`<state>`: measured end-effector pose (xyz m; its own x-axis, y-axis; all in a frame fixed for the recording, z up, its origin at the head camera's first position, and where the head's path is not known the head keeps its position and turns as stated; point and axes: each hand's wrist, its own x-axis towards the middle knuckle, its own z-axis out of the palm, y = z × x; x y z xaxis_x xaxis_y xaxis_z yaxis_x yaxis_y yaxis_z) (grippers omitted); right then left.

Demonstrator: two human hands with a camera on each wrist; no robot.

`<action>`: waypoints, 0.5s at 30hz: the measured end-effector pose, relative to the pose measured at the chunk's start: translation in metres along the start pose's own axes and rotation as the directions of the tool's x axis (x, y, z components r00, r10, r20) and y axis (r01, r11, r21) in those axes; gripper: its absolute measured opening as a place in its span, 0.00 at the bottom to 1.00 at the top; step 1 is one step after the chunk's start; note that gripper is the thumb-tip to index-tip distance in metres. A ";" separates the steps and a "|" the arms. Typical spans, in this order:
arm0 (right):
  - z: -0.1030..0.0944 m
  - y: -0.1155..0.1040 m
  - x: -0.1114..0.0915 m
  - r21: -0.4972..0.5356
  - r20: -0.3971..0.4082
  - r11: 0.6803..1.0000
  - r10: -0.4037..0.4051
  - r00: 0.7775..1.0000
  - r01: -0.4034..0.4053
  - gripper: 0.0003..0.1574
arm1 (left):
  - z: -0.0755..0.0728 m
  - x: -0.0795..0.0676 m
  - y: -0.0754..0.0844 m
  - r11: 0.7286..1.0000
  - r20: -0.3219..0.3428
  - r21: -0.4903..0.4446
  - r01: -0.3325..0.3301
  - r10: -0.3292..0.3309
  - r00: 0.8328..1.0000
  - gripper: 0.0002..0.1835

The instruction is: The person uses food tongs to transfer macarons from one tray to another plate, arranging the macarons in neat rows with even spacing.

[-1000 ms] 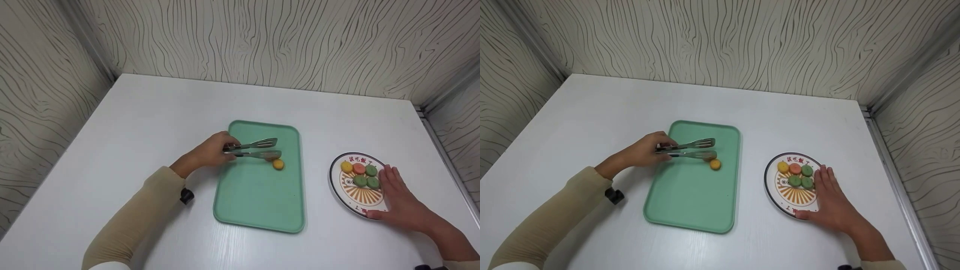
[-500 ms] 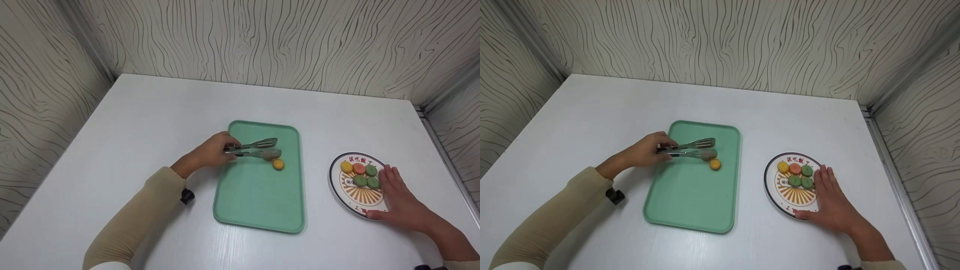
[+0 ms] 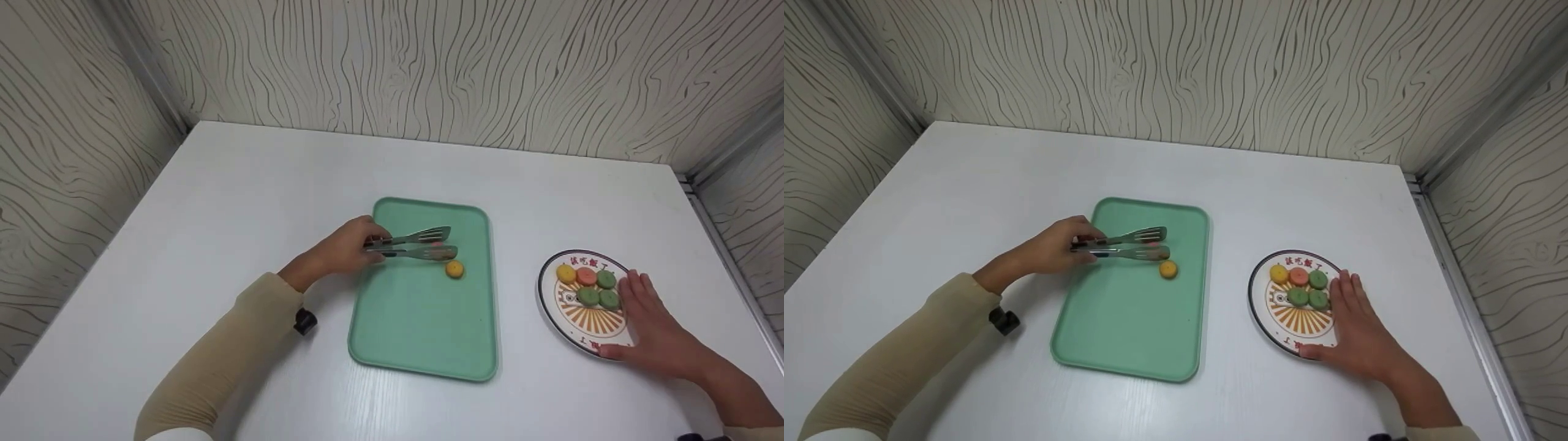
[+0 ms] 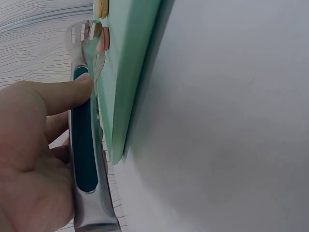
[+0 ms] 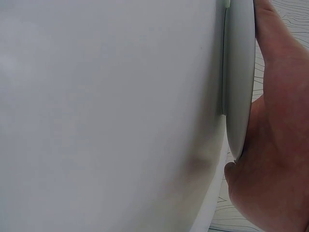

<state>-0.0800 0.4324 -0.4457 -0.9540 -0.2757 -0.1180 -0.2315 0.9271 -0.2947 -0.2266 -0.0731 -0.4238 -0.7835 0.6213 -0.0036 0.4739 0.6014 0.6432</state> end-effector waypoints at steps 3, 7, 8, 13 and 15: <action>0.001 0.001 0.000 -0.005 0.000 1.000 -0.001 1.000 0.001 0.77 | 0.001 0.000 0.000 1.000 -0.002 0.013 -0.013 0.013 1.000 0.15; 0.001 0.001 0.000 -0.001 0.007 1.000 0.005 1.000 -0.005 0.77 | 0.003 0.001 0.001 0.999 -0.018 0.024 -0.031 0.032 0.999 0.15; 0.001 0.001 0.000 0.001 0.008 1.000 0.007 1.000 -0.007 0.77 | 0.004 0.001 0.001 0.999 -0.023 0.026 -0.032 0.033 0.999 0.15; 0.000 0.001 0.000 0.007 0.015 1.000 0.007 1.000 -0.007 0.77 | 0.008 0.002 -0.001 0.999 -0.050 0.040 -0.024 0.026 0.998 0.14; 0.000 0.001 0.000 0.006 0.015 1.000 0.012 1.000 -0.012 0.77 | 0.009 0.002 -0.002 0.999 -0.061 0.042 -0.023 0.026 0.998 0.13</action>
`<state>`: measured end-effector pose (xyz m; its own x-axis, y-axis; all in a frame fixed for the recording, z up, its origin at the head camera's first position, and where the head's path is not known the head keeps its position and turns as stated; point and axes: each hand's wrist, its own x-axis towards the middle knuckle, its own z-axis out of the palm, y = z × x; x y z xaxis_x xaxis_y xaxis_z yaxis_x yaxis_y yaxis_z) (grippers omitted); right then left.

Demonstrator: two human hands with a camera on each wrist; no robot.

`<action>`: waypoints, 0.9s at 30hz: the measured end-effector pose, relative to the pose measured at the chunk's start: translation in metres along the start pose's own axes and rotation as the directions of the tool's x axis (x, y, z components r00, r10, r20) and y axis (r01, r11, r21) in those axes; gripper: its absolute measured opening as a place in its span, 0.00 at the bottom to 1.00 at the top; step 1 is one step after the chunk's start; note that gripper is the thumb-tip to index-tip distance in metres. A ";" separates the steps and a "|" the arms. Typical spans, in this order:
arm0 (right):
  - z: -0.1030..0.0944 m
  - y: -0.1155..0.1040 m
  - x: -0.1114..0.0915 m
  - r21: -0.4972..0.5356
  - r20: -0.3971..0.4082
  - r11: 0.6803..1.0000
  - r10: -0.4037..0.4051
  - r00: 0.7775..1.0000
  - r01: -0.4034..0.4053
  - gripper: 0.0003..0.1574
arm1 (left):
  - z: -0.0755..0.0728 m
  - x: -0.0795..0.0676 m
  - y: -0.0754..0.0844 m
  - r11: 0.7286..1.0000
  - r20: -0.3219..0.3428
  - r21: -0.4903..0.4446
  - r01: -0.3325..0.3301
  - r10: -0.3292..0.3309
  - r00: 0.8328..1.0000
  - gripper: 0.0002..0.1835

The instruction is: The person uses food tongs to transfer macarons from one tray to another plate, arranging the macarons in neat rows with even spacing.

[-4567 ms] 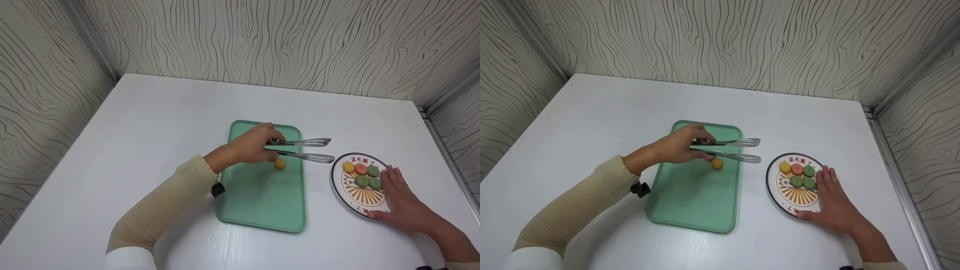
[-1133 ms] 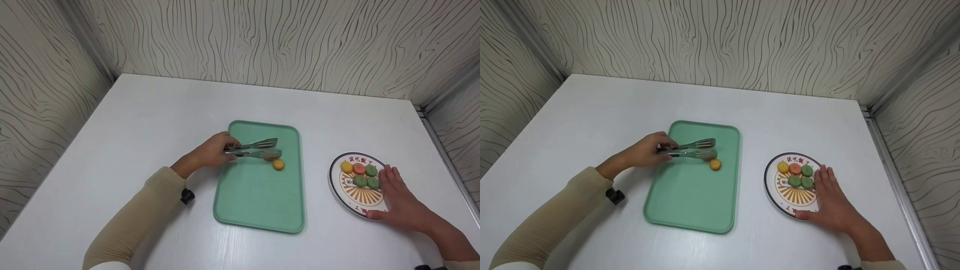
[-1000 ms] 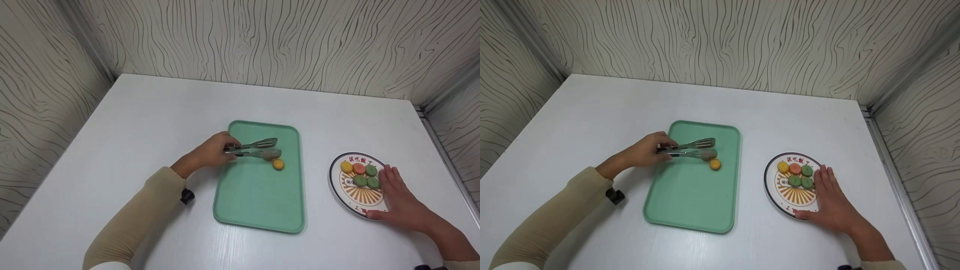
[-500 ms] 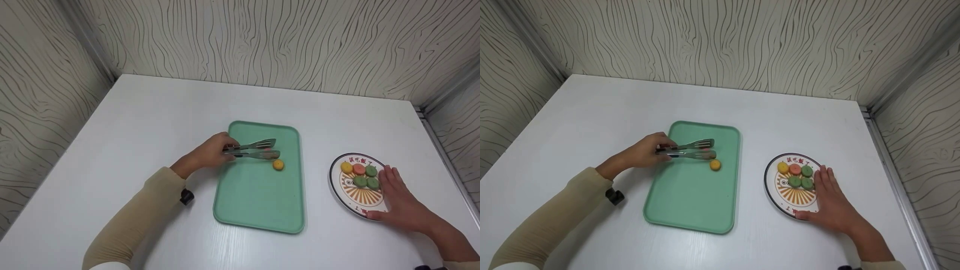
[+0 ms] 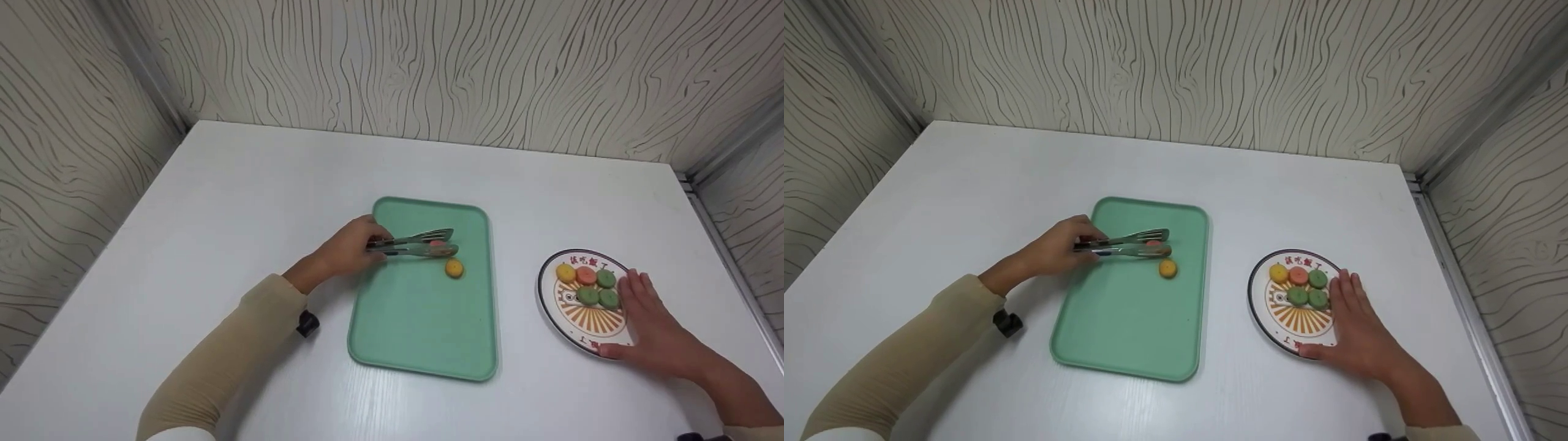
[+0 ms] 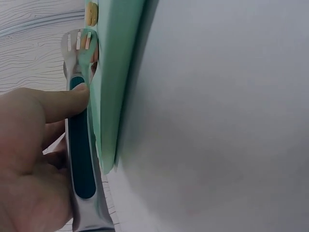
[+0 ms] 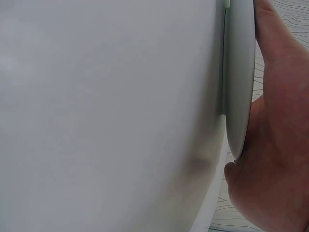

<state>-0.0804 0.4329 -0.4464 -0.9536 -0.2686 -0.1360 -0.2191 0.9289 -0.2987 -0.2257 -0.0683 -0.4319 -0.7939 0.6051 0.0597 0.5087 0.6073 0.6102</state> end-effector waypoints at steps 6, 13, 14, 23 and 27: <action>0.001 0.000 0.000 -0.010 -0.037 0.999 -0.032 0.999 0.032 0.77 | 0.002 0.000 -0.002 1.000 -0.012 -0.024 -0.010 0.010 1.000 0.12; 0.001 0.001 -0.001 -0.016 -0.048 0.999 -0.047 0.998 0.046 0.77 | 0.001 0.000 -0.002 0.999 -0.016 -0.026 -0.018 0.018 1.000 0.12; 0.001 0.001 -0.001 -0.017 -0.046 0.999 -0.046 0.998 0.045 0.77 | 0.001 0.000 -0.002 1.000 -0.018 -0.025 -0.019 0.018 1.000 0.12; 0.002 0.001 -0.001 -0.010 -0.035 0.999 -0.034 0.999 0.034 0.77 | 0.001 0.001 -0.002 1.000 -0.027 -0.002 -0.018 0.018 0.999 0.12; 0.001 0.002 0.000 -0.007 -0.025 1.000 -0.023 0.999 0.022 0.77 | 0.000 0.000 -0.002 1.000 -0.032 -0.014 -0.017 0.016 0.999 0.12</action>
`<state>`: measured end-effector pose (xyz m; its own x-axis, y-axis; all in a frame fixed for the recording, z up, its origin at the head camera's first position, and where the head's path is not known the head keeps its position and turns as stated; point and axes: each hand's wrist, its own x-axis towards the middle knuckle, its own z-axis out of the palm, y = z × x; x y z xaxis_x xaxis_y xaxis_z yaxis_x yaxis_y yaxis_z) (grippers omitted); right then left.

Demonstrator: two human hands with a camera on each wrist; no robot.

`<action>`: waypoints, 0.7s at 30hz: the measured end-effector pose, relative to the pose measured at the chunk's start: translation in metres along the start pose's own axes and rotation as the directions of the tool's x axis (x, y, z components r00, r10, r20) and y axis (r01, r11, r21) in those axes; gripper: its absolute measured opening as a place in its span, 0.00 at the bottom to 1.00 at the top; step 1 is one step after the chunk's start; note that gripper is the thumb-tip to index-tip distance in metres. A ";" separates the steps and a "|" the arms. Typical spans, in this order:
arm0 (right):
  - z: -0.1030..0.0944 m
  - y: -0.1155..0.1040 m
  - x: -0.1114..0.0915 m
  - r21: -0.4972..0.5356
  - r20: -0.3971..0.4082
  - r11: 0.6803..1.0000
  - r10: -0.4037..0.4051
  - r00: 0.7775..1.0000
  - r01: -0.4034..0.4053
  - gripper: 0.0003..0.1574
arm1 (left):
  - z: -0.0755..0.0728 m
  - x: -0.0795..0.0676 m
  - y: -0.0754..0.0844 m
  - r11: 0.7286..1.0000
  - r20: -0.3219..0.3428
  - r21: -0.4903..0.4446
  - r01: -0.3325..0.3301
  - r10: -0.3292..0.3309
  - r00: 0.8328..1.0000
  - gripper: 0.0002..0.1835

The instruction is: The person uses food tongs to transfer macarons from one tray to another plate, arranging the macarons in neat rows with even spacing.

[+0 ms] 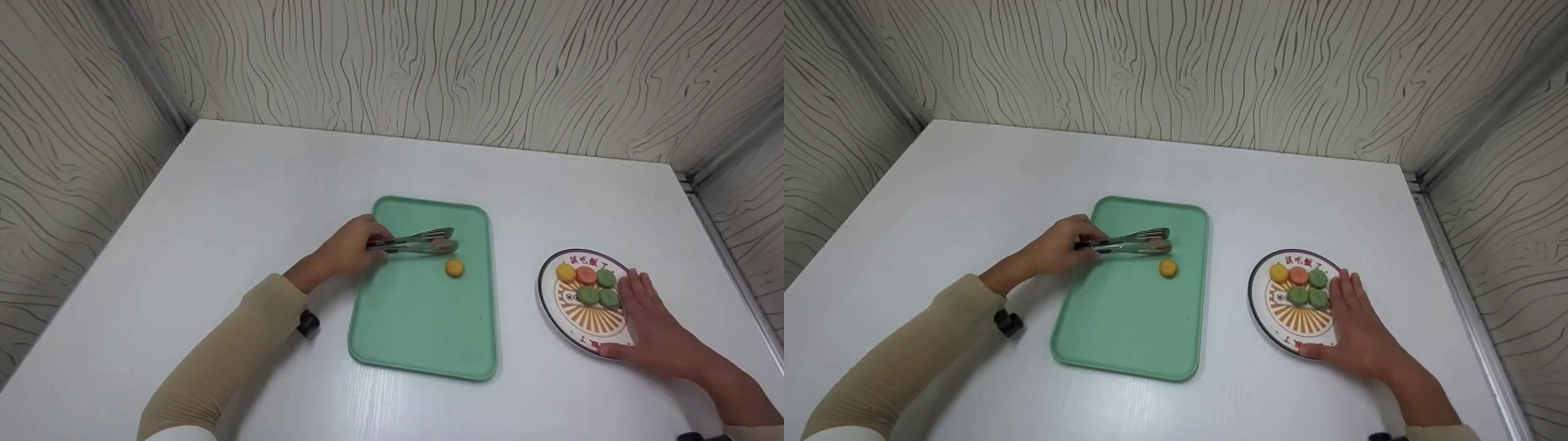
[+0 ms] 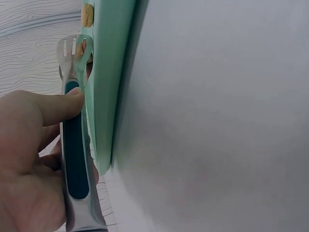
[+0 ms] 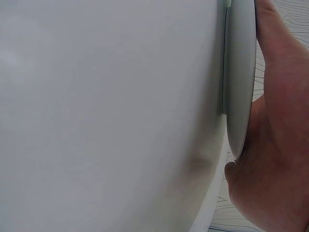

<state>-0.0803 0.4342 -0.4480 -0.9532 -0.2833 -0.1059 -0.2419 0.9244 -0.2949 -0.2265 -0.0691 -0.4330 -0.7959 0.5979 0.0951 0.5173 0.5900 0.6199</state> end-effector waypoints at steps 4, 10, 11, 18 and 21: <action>0.000 0.000 0.000 0.009 0.002 1.000 0.001 1.000 -0.001 0.77 | -0.002 -0.001 0.001 1.000 -0.004 0.003 0.003 -0.003 1.000 0.12; 0.001 0.001 -0.001 -0.006 -0.017 0.999 -0.034 0.999 0.034 0.76 | -0.006 -0.002 0.003 1.000 0.001 0.008 0.029 -0.029 1.000 0.12; 0.001 0.001 -0.001 -0.007 -0.020 0.999 -0.038 0.999 0.038 0.76 | -0.007 -0.002 0.004 0.999 0.002 0.006 0.032 -0.032 0.999 0.13; 0.000 0.001 -0.002 0.006 -0.023 0.999 -0.036 0.999 0.036 0.76 | -0.010 -0.002 0.006 1.000 0.000 0.006 0.027 -0.027 1.000 0.12; 0.000 -0.001 -0.002 0.012 -0.016 1.000 -0.027 0.999 0.028 0.76 | -0.013 -0.001 0.008 1.000 -0.004 0.007 0.022 -0.022 1.000 0.11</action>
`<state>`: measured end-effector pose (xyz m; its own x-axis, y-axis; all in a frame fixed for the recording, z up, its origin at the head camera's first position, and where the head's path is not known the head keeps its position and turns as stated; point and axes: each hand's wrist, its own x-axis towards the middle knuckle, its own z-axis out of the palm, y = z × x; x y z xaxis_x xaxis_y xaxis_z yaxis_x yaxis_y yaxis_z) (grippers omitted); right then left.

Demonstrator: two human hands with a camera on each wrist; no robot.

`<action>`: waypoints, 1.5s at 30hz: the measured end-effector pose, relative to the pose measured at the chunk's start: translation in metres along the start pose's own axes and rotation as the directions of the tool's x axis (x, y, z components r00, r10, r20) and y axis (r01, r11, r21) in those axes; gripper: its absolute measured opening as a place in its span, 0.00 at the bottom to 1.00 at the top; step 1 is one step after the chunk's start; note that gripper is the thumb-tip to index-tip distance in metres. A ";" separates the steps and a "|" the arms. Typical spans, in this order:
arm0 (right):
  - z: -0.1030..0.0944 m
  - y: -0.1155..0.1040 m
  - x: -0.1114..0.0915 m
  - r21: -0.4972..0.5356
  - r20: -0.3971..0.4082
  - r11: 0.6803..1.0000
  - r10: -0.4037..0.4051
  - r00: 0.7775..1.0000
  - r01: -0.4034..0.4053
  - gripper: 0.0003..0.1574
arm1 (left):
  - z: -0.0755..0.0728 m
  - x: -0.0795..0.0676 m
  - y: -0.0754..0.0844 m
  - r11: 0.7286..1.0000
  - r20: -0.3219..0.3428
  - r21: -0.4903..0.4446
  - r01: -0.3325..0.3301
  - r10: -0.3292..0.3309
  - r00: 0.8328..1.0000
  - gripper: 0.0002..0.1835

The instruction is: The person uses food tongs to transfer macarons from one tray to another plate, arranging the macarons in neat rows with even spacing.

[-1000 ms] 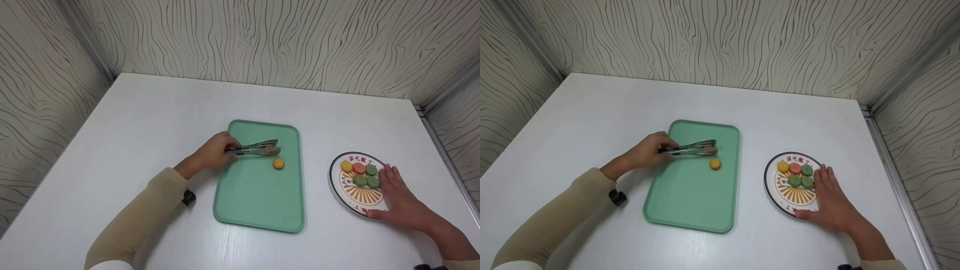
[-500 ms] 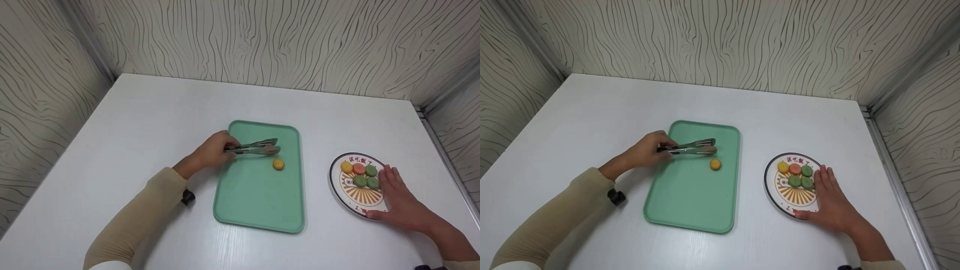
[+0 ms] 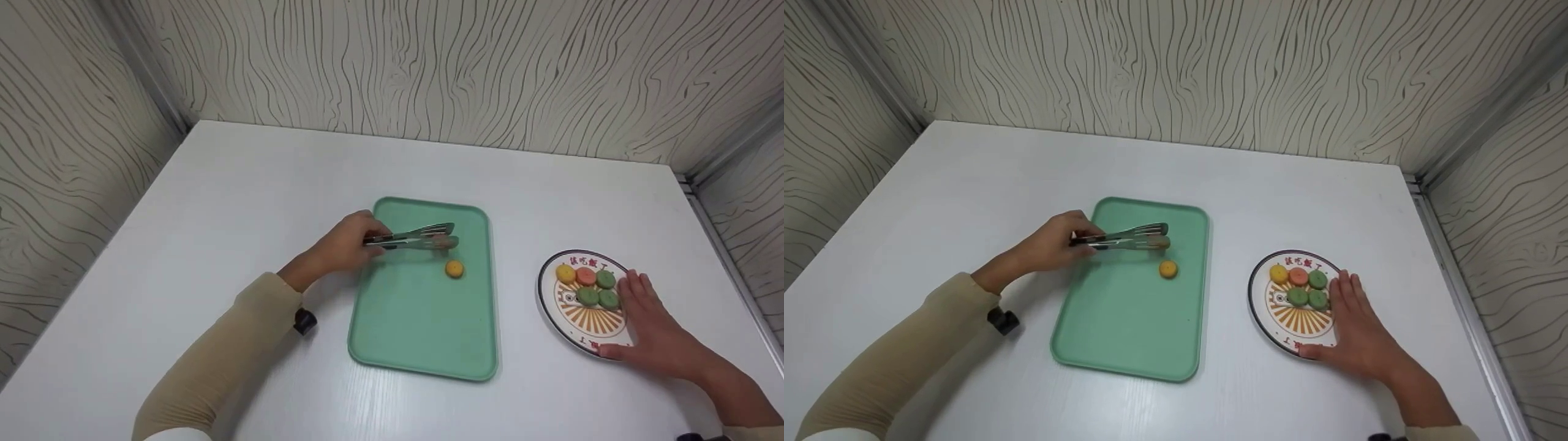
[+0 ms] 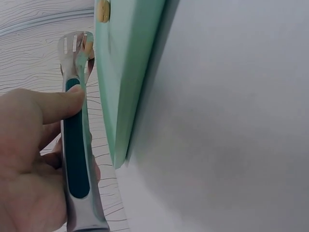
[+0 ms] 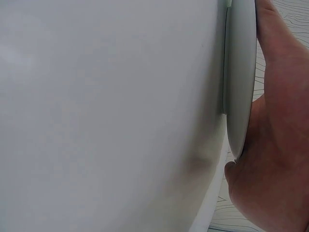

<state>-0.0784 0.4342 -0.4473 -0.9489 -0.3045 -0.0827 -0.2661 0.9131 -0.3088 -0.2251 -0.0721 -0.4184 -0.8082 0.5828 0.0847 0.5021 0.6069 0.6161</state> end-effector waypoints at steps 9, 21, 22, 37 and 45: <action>-0.001 -0.001 0.001 -0.006 0.017 1.000 0.026 1.000 -0.026 0.76 | -0.011 0.001 0.005 1.000 -0.005 0.000 -0.031 0.031 0.999 0.11; -0.001 -0.001 0.001 -0.029 0.008 1.000 0.004 1.000 -0.004 0.76 | -0.021 -0.001 0.011 0.998 0.002 -0.052 -0.046 0.046 0.999 0.11; -0.001 -0.001 0.001 -0.027 0.010 1.000 0.006 1.000 -0.006 0.76 | -0.021 -0.001 0.011 0.998 0.001 -0.052 -0.044 0.044 0.999 0.11; -0.002 -0.001 0.002 -0.009 0.030 0.999 0.037 0.999 -0.037 0.77 | -0.019 0.004 0.024 0.995 0.019 -0.037 -0.088 0.089 0.996 0.11; -0.002 -0.002 0.003 -0.024 0.026 0.999 0.027 0.999 -0.027 0.77 | -0.016 0.012 0.037 0.996 0.053 -0.032 -0.085 0.086 0.995 0.11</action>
<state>-0.0807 0.4324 -0.4454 -0.9511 -0.2863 -0.1157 -0.2446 0.9272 -0.2836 -0.2207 -0.0514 -0.3824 -0.7444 0.6609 0.0956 0.5585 0.5377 0.6316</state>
